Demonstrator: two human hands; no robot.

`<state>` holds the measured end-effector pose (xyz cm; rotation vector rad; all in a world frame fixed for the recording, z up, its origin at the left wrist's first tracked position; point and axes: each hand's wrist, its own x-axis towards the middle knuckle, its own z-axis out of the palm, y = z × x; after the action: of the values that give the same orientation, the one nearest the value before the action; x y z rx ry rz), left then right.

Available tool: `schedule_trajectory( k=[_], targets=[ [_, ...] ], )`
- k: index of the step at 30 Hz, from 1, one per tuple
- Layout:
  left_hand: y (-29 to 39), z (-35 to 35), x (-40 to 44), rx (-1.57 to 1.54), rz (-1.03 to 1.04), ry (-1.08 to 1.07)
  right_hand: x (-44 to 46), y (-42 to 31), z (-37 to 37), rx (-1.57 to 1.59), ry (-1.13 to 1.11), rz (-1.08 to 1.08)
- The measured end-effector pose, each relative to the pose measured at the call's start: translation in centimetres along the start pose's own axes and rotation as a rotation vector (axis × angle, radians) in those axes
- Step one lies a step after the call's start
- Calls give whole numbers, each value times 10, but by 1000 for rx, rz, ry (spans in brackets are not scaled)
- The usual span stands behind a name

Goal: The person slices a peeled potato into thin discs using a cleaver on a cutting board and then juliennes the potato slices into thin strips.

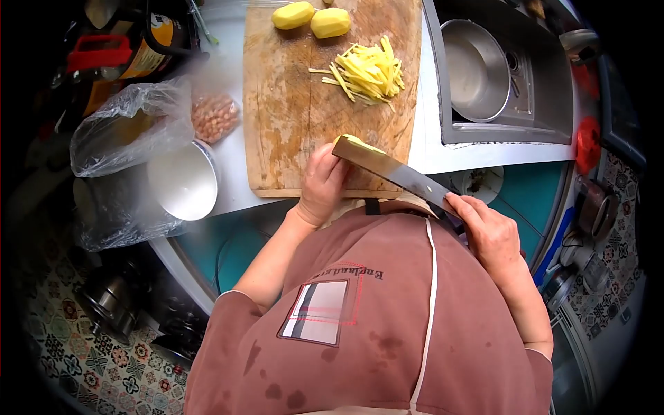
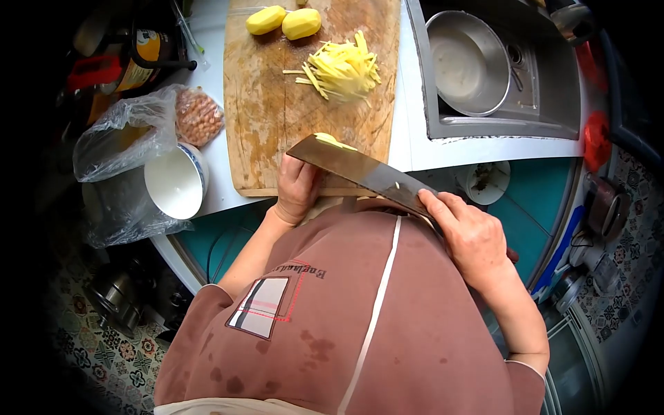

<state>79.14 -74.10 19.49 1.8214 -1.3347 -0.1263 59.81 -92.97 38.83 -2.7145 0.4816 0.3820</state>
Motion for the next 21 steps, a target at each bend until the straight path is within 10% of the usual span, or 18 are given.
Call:
schedule_trajectory(
  k=[6, 10, 16, 21],
  targets=[
    [5, -17, 5, -123, -168, 108, 10, 15, -4, -190, 135, -114],
    [-8, -72, 63, -580, -675, 173, 20, 34, -17, -396, 242, -212],
    [-31, -57, 173, -442, -25, -632, 38, 50, -20, -488, 358, -243],
    [-57, -26, 171, -174, -93, -155, 24, 54, -19, -409, 339, -176]
  ],
)
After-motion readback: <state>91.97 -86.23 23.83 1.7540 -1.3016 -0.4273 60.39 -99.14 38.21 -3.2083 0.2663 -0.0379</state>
